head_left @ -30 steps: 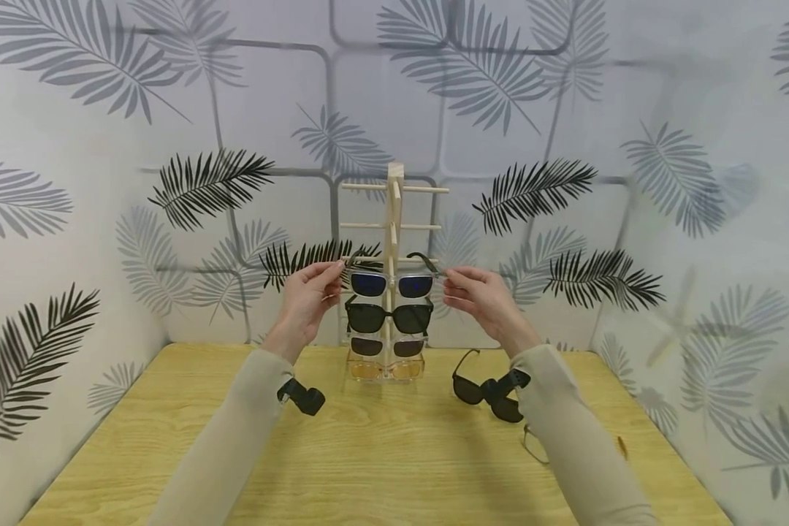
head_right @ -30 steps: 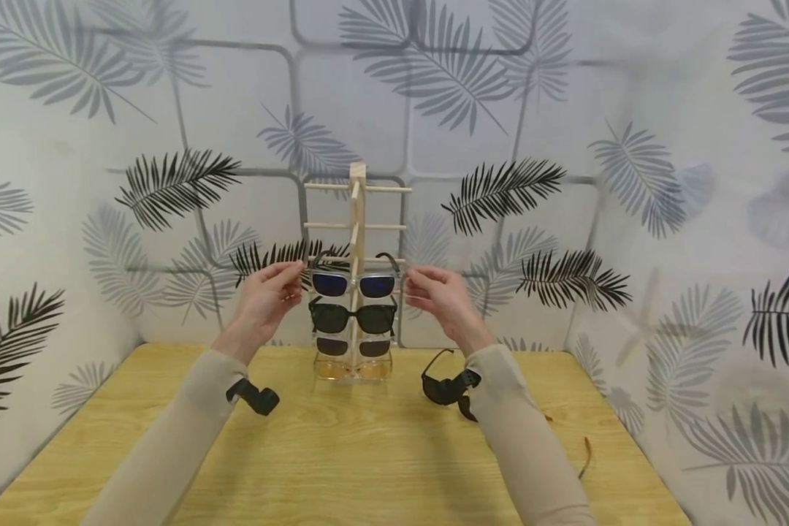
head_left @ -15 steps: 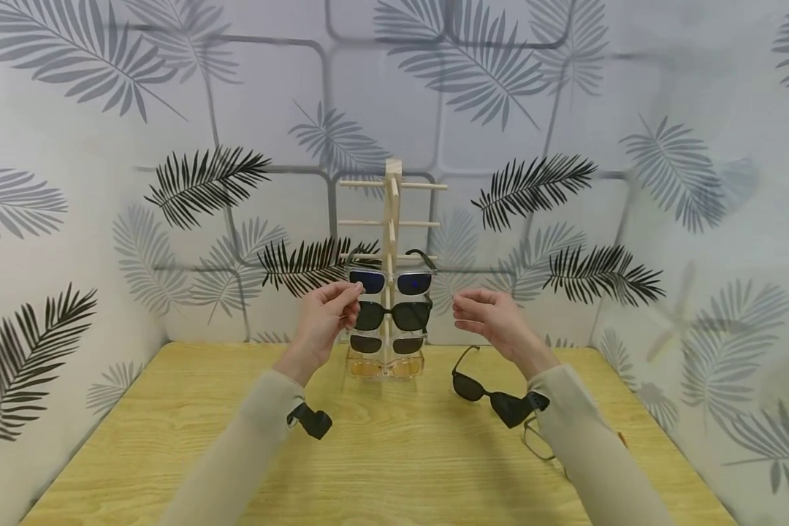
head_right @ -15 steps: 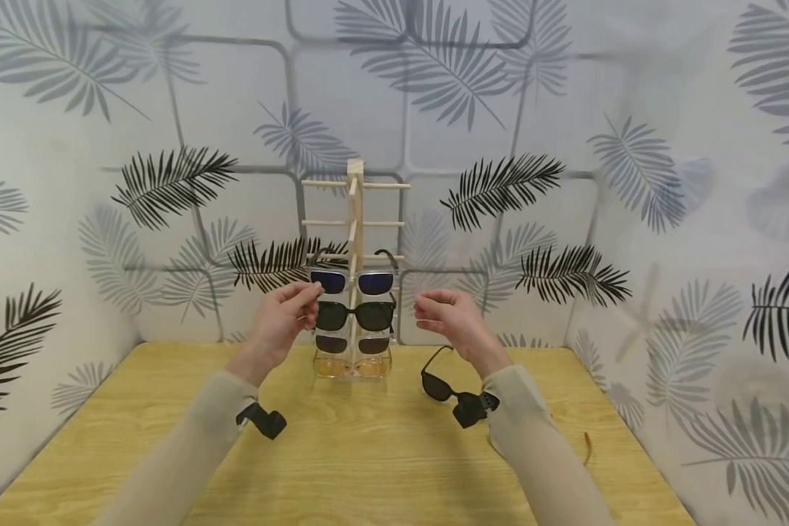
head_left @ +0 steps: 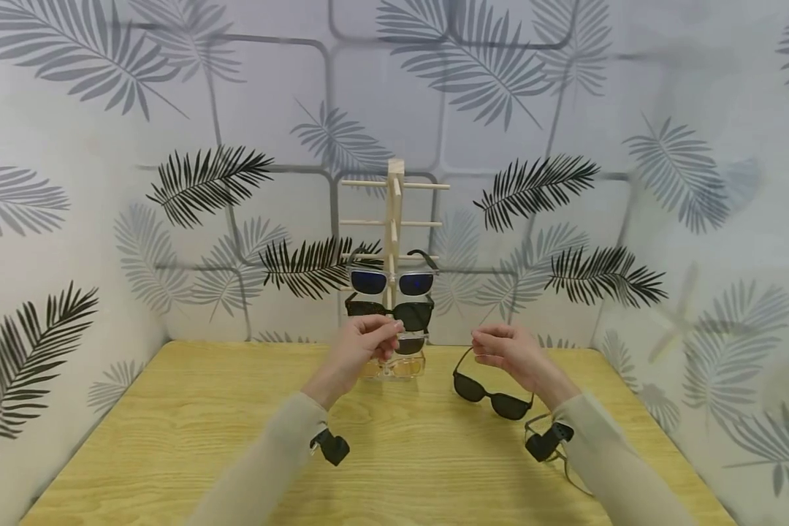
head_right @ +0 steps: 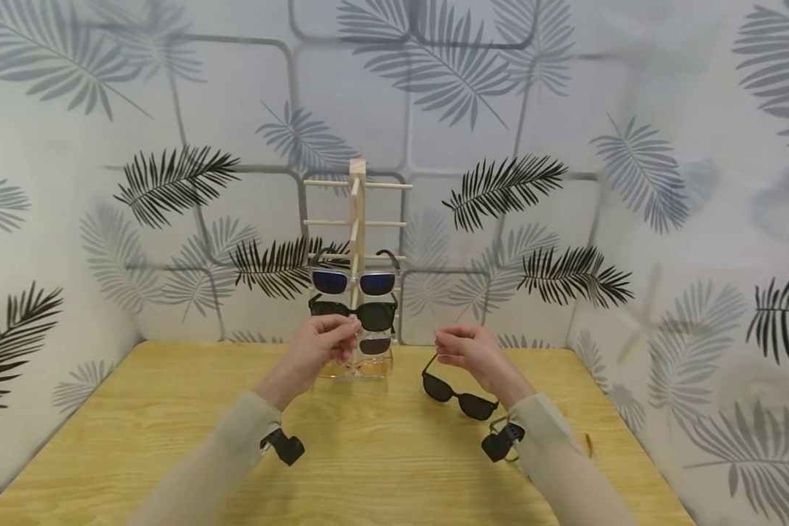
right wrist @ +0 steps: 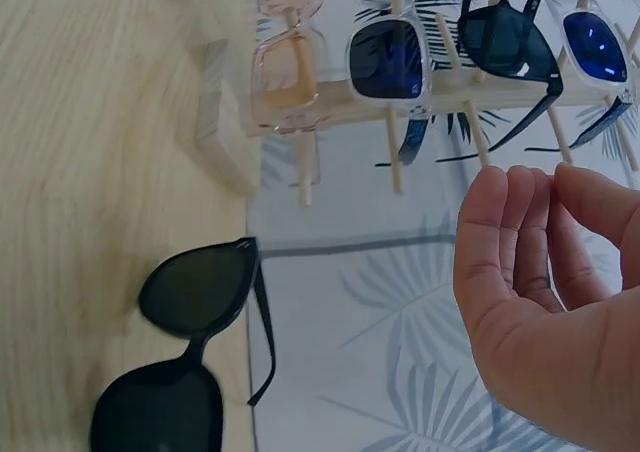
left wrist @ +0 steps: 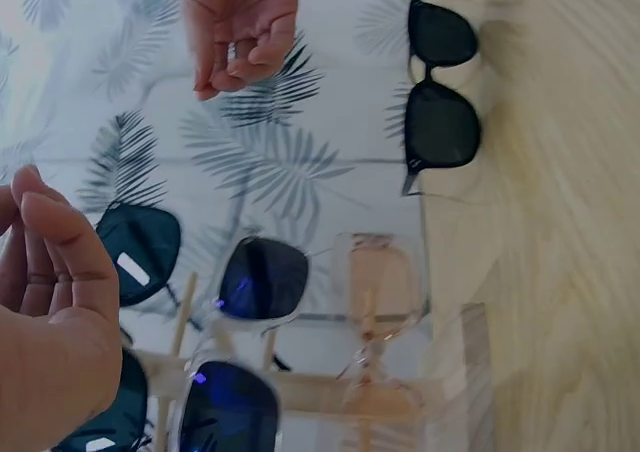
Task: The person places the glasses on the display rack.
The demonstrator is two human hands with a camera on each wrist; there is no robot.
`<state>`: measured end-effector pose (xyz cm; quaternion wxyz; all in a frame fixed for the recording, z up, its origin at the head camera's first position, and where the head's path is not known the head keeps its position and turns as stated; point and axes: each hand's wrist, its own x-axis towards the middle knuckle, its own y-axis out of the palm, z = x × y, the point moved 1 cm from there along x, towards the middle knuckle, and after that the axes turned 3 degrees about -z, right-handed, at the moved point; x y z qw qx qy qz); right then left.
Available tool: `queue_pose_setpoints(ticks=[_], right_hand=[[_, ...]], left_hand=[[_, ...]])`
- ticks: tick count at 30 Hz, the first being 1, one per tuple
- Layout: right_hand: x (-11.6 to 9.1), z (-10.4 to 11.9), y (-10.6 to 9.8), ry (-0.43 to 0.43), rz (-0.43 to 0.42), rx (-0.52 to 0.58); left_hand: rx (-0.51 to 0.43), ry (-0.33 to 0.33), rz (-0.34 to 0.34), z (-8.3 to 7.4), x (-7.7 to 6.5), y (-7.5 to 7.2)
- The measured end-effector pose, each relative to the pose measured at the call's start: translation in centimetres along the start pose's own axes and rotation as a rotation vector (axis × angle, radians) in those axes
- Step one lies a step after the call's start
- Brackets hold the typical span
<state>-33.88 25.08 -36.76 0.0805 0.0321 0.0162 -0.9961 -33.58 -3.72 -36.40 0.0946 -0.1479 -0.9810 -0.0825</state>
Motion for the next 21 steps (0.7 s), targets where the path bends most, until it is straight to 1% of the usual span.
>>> queue_pose_setpoints(ticks=[3,7,10,12,16,21], right_hand=[[-0.5,-0.9,-0.8,0.012,0.011,-0.027],[-1.3,-2.1,-1.7,0.048,0.020,-0.047],[-1.7,-2.9,-2.2,0.076,0.019,-0.037],[-2.0,-3.4,-2.6,0.089,0.025,-0.050],[-2.6,-4.2,-3.6,0.088,0.034,-0.073],[-3.2,-5.4,-5.0,0.074,0.050,-0.067]], left_hand=[[0.023,-0.030,0.060,1.1,-0.1,1.0],[0.051,-0.073,0.107,2.7,-0.2,1.8],[0.073,-0.095,0.109,3.7,-0.1,2.4],[0.083,-0.107,0.106,4.4,0.0,2.8],[0.112,-0.115,0.084,5.7,0.3,3.7],[0.140,-0.112,0.091,7.0,0.5,5.0]])
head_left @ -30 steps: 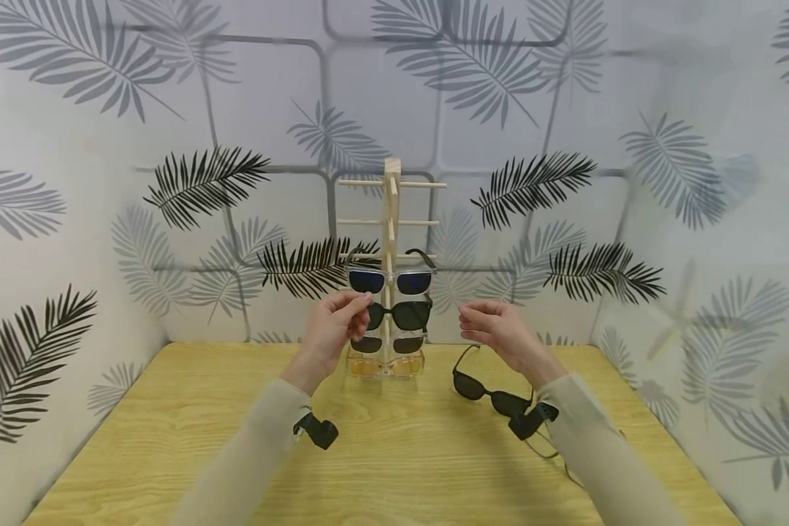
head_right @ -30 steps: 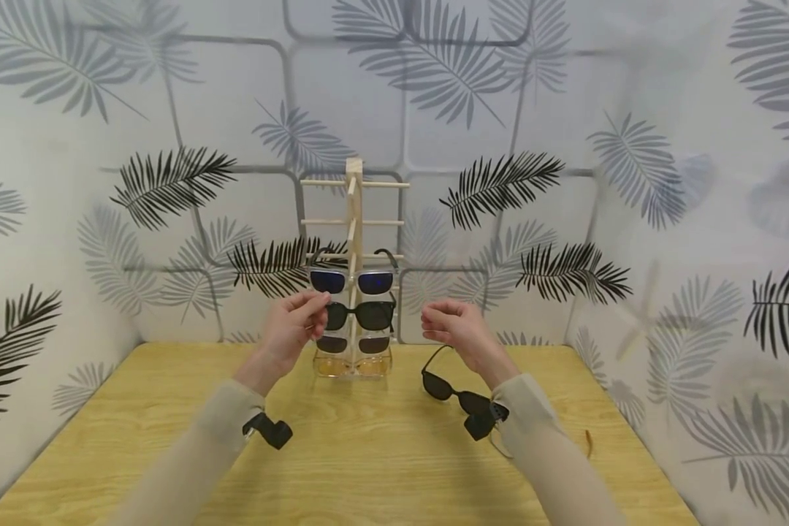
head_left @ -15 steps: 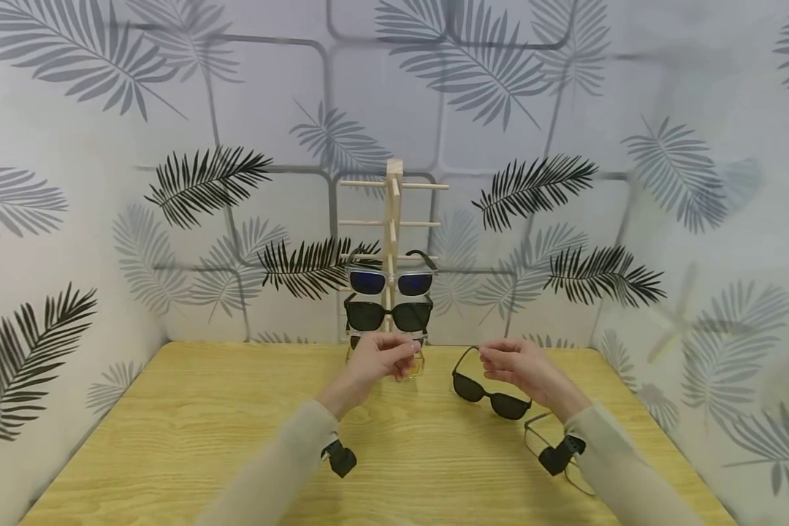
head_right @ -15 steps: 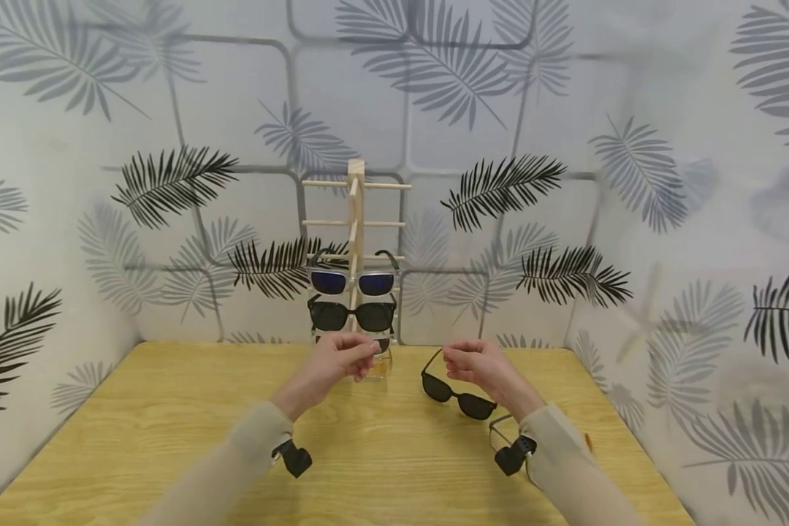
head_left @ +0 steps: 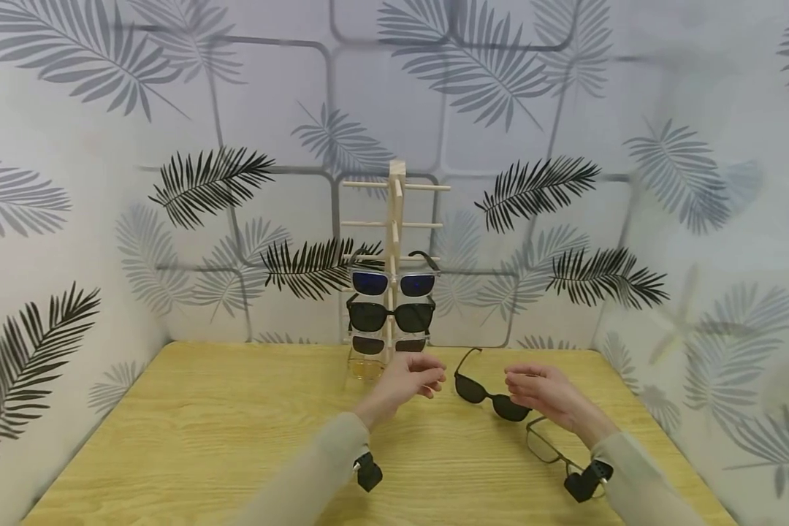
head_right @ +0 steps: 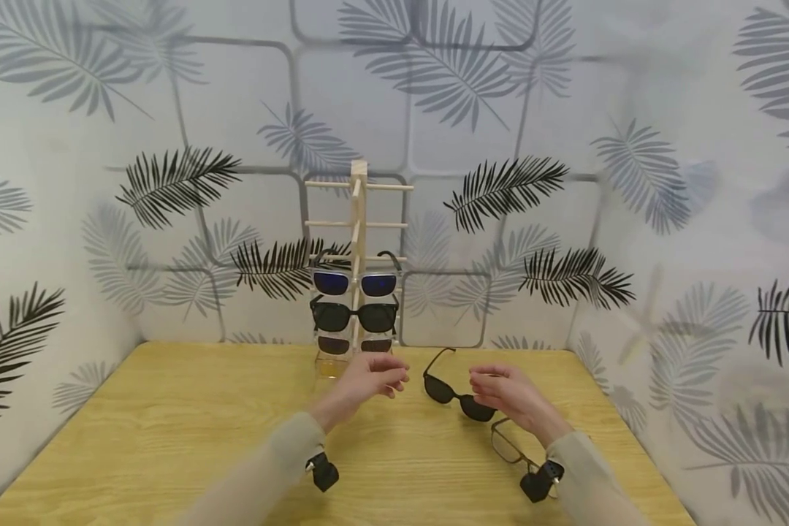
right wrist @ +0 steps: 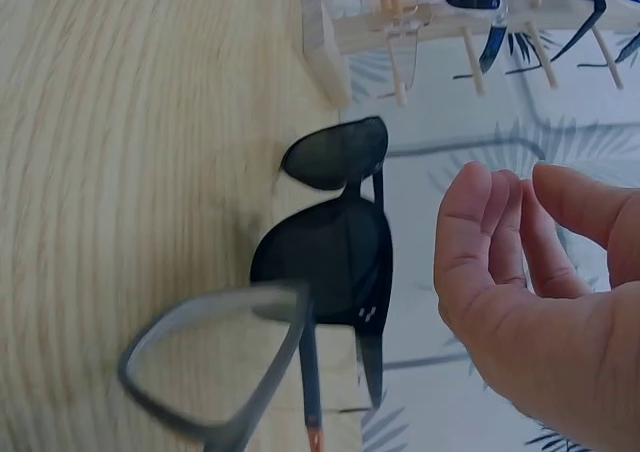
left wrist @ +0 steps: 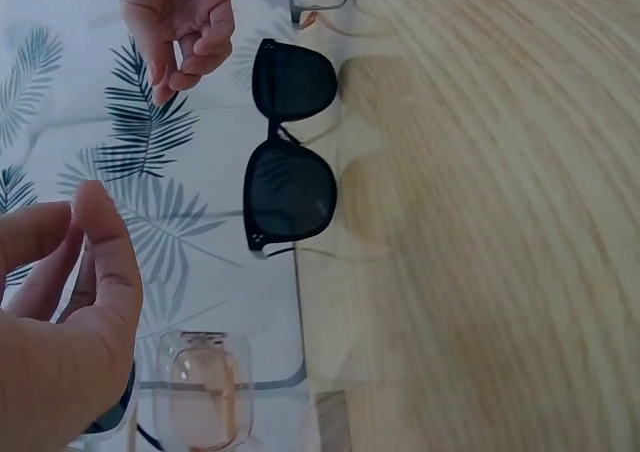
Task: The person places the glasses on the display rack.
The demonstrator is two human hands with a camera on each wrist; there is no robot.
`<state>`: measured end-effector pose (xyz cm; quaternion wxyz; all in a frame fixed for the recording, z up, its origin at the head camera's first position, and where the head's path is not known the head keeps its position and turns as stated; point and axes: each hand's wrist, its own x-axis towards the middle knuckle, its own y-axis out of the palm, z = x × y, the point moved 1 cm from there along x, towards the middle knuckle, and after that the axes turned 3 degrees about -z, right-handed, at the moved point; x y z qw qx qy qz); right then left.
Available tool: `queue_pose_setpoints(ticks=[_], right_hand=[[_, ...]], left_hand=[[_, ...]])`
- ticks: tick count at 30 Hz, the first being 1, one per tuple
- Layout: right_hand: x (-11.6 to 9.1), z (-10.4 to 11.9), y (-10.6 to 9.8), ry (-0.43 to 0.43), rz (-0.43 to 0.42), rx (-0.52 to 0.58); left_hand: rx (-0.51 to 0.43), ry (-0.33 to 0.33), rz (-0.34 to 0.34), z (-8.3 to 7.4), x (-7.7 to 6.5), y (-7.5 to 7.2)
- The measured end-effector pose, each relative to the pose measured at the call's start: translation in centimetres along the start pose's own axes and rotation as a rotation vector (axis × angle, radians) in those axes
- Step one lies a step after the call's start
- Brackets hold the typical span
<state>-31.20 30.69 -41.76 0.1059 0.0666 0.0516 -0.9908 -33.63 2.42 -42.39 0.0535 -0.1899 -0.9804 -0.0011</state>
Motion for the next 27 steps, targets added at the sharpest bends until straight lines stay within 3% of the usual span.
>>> queue_pose_setpoints(ticks=[5,12,19,27], right_hand=[[-0.7,-1.1,-1.7,0.006,0.001,-0.010],[-0.6,-2.1,-3.6,0.024,-0.021,-0.021],[-0.8,-2.9,-4.1,0.069,-0.106,-0.054],[-0.6,-3.1,-4.0,0.069,-0.092,-0.129]], left_hand=[[-0.010,-0.032,-0.015,0.9,0.5,1.7],[-0.003,-0.036,-0.051,2.2,1.0,3.0],[-0.029,-0.057,-0.113,2.9,1.6,4.3],[0.040,-0.120,-0.105,3.2,2.4,5.0]])
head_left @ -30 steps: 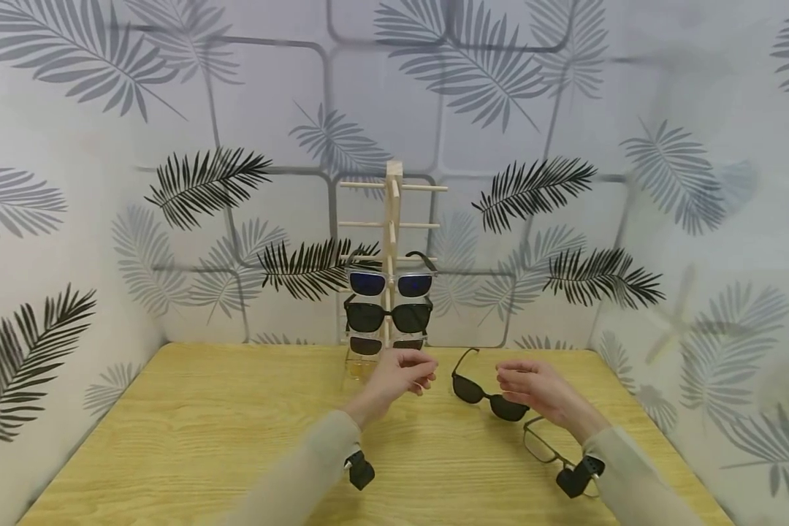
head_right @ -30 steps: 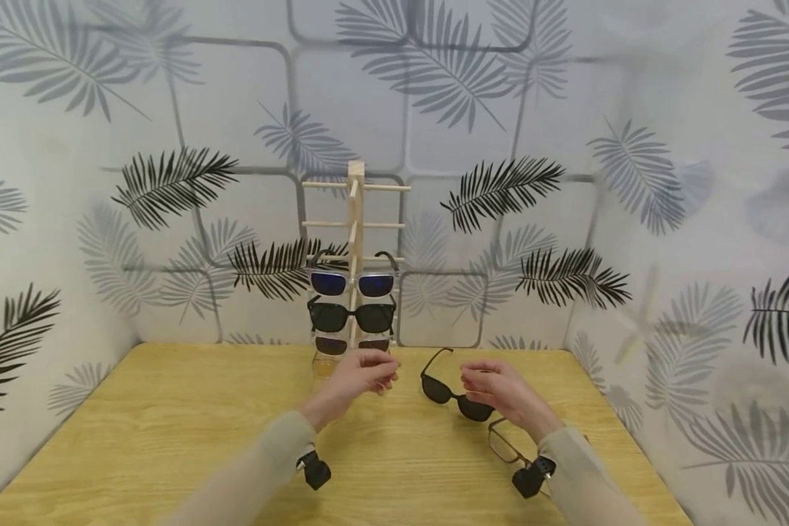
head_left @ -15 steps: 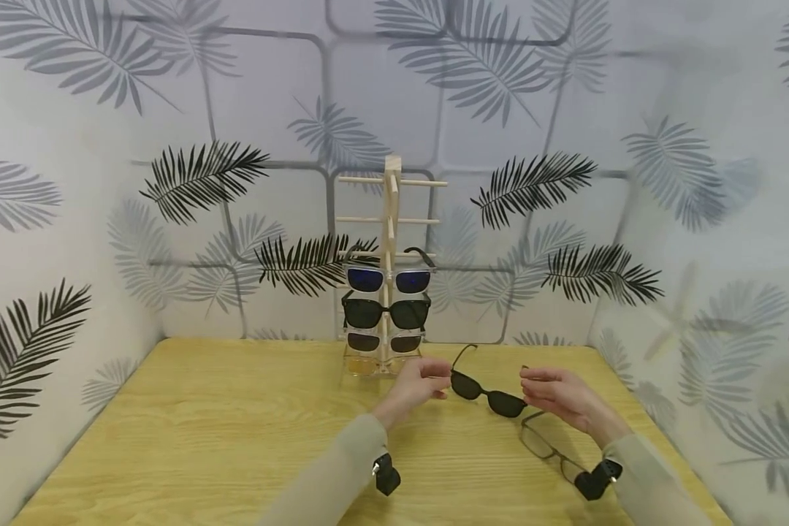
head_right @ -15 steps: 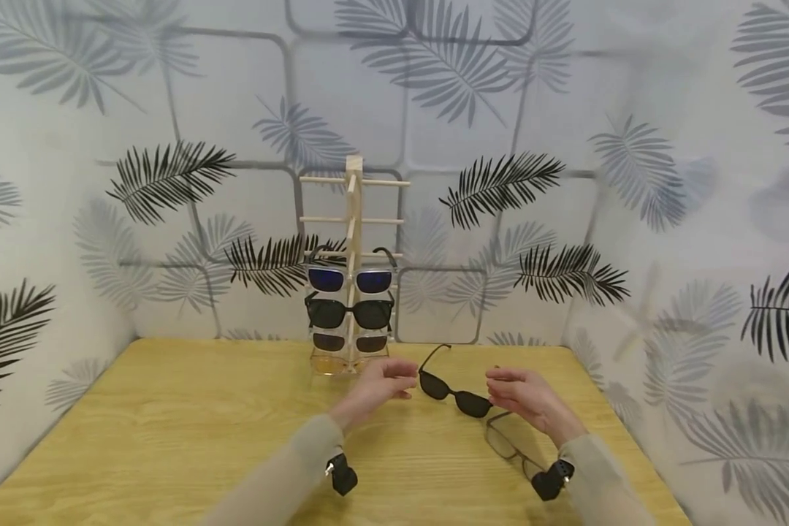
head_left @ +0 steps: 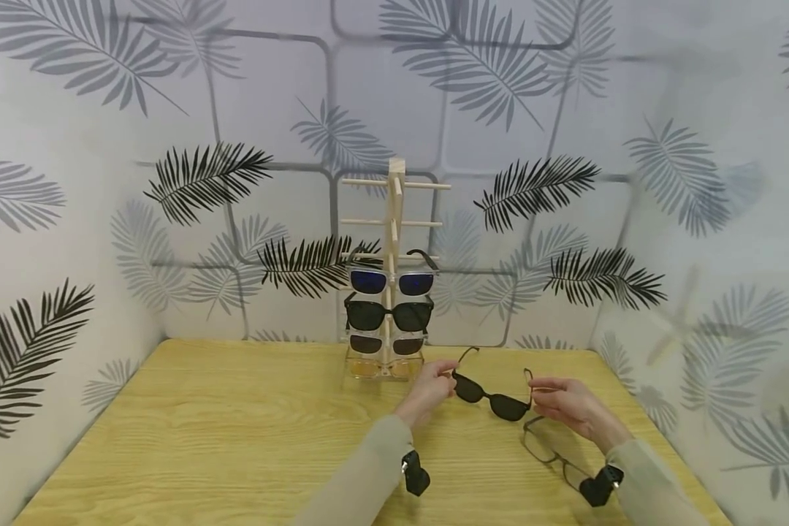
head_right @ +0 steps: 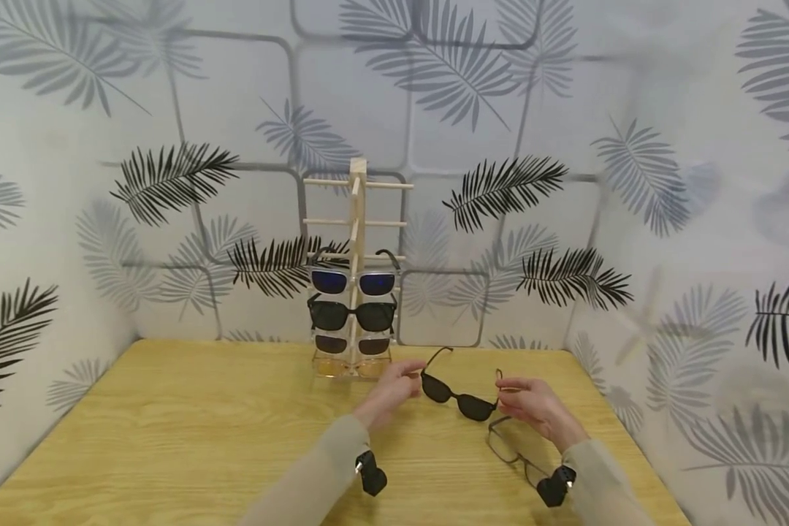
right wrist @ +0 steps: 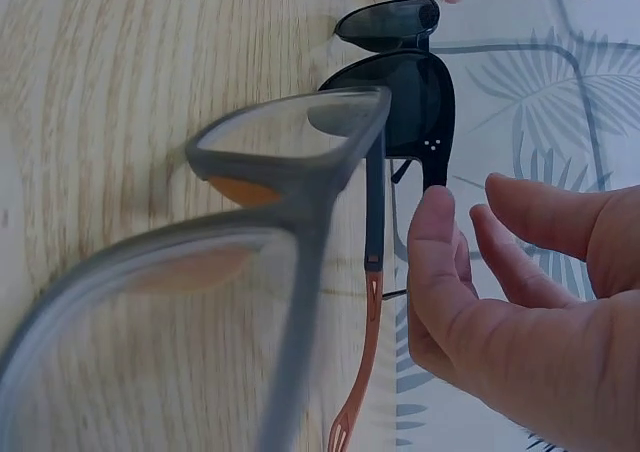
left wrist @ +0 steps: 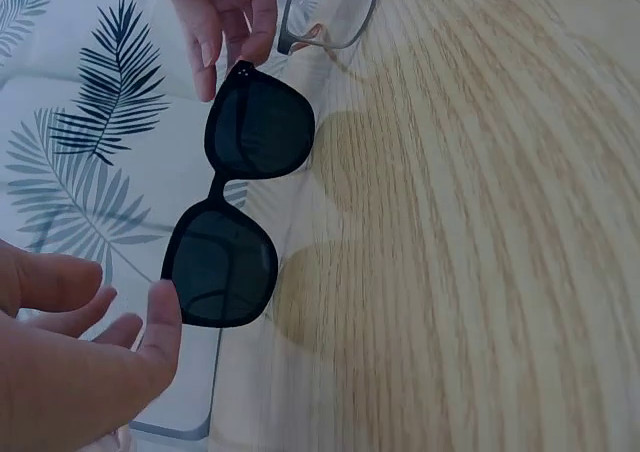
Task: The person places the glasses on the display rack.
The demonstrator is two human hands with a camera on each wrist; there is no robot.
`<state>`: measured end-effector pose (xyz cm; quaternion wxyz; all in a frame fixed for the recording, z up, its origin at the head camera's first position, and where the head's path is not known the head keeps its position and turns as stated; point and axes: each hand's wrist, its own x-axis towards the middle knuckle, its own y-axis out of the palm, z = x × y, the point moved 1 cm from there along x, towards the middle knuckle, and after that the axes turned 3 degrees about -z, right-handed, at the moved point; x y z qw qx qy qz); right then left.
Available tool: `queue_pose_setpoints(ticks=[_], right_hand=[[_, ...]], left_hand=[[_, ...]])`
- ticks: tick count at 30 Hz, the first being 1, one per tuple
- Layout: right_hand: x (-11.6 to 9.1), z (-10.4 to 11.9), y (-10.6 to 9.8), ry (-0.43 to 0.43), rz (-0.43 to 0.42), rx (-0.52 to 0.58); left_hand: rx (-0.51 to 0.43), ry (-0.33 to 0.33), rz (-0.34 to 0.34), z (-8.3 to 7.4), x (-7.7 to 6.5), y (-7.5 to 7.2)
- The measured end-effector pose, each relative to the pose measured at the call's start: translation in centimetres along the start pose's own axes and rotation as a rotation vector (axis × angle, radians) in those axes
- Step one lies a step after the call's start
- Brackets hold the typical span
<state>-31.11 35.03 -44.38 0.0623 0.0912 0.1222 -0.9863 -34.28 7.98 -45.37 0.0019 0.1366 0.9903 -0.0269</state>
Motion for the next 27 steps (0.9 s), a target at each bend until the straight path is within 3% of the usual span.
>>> queue_pose_setpoints(ticks=[6,20,27], right_hand=[[0.0,0.0,0.0,-0.008,0.018,-0.014],[-0.3,-0.1,0.1,-0.005,-0.044,-0.074],[-0.2,-0.6,0.0,-0.007,-0.038,-0.064]], left_hand=[[0.012,-0.024,-0.006,0.1,0.1,0.3],[-0.119,-0.061,-0.029,1.3,0.1,-0.1],[-0.065,-0.061,-0.045,1.7,0.0,-0.3]])
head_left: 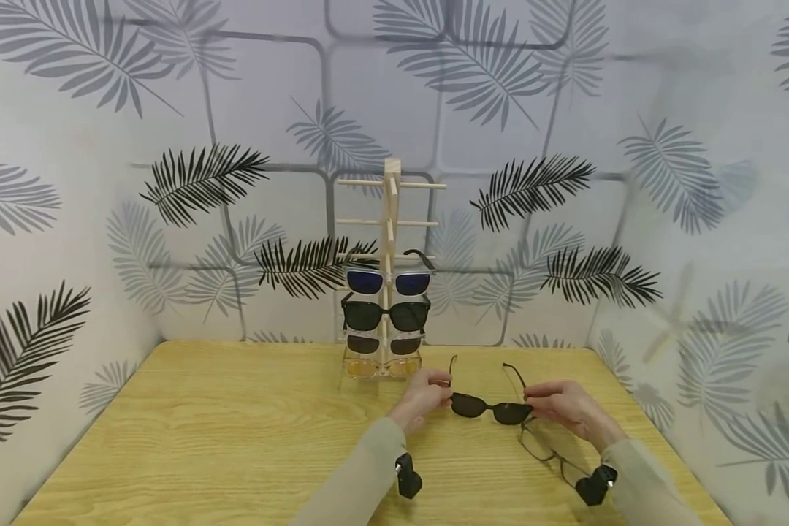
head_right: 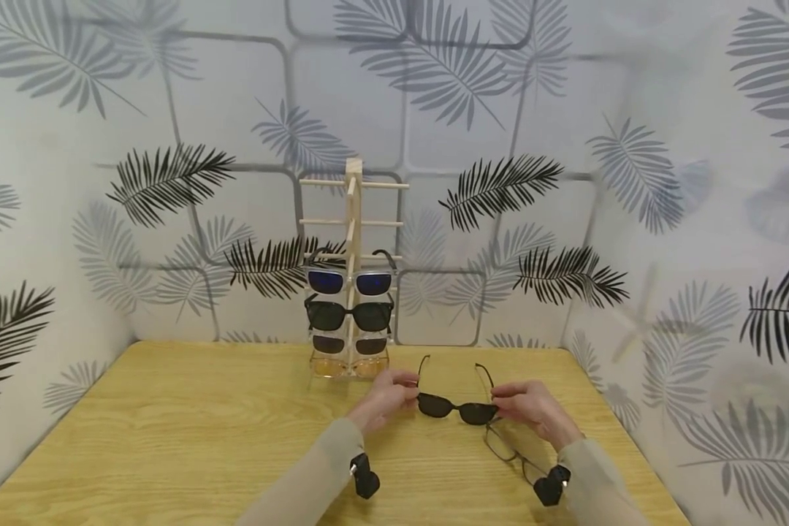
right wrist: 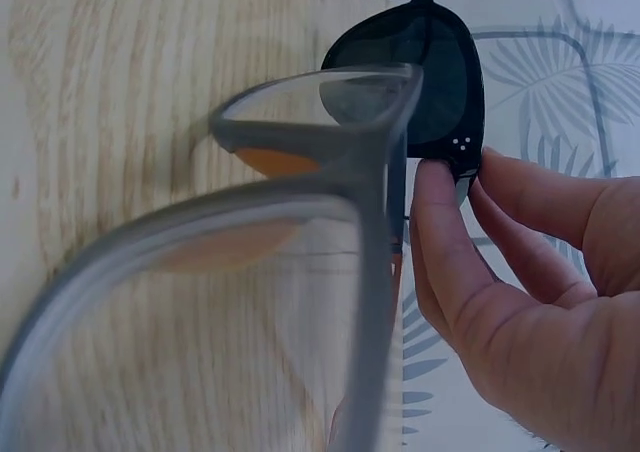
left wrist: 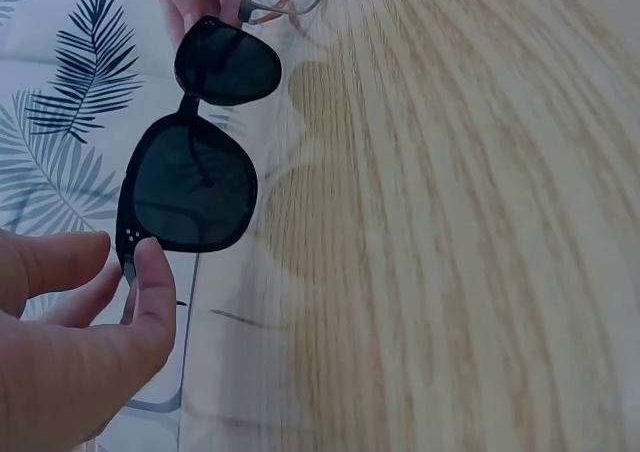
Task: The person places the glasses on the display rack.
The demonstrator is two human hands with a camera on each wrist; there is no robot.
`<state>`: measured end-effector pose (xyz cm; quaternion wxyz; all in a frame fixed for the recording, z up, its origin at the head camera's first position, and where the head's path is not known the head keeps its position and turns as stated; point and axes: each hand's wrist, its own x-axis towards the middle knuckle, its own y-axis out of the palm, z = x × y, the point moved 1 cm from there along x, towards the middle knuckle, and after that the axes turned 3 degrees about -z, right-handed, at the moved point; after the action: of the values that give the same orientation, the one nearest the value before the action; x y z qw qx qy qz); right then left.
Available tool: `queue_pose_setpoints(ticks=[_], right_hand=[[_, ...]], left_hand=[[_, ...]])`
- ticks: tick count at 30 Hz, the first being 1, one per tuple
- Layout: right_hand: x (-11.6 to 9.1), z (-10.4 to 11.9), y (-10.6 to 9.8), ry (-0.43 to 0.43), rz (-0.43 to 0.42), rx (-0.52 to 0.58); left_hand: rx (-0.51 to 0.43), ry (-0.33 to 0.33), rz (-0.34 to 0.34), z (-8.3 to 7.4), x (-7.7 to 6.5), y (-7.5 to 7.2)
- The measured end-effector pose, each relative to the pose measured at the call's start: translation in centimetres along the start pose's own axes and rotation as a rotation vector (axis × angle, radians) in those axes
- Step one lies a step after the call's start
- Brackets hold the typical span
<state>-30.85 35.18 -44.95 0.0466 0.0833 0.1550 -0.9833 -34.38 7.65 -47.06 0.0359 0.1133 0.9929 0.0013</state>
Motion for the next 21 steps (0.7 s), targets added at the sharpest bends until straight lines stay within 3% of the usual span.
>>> queue_pose_setpoints(ticks=[9,14,21], right_hand=[[0.1,0.7,-1.3,-0.043,0.086,0.172],[-0.1,1.7,-1.8,-0.038,0.107,0.258],[-0.9,2.7,-2.7,-0.073,0.142,0.361]], left_hand=[[-0.018,0.008,-0.006,-0.3,0.1,-0.2],[-0.047,0.012,-0.021,-1.3,-0.2,-0.3],[-0.031,0.035,0.018,-3.0,-0.9,-0.5]])
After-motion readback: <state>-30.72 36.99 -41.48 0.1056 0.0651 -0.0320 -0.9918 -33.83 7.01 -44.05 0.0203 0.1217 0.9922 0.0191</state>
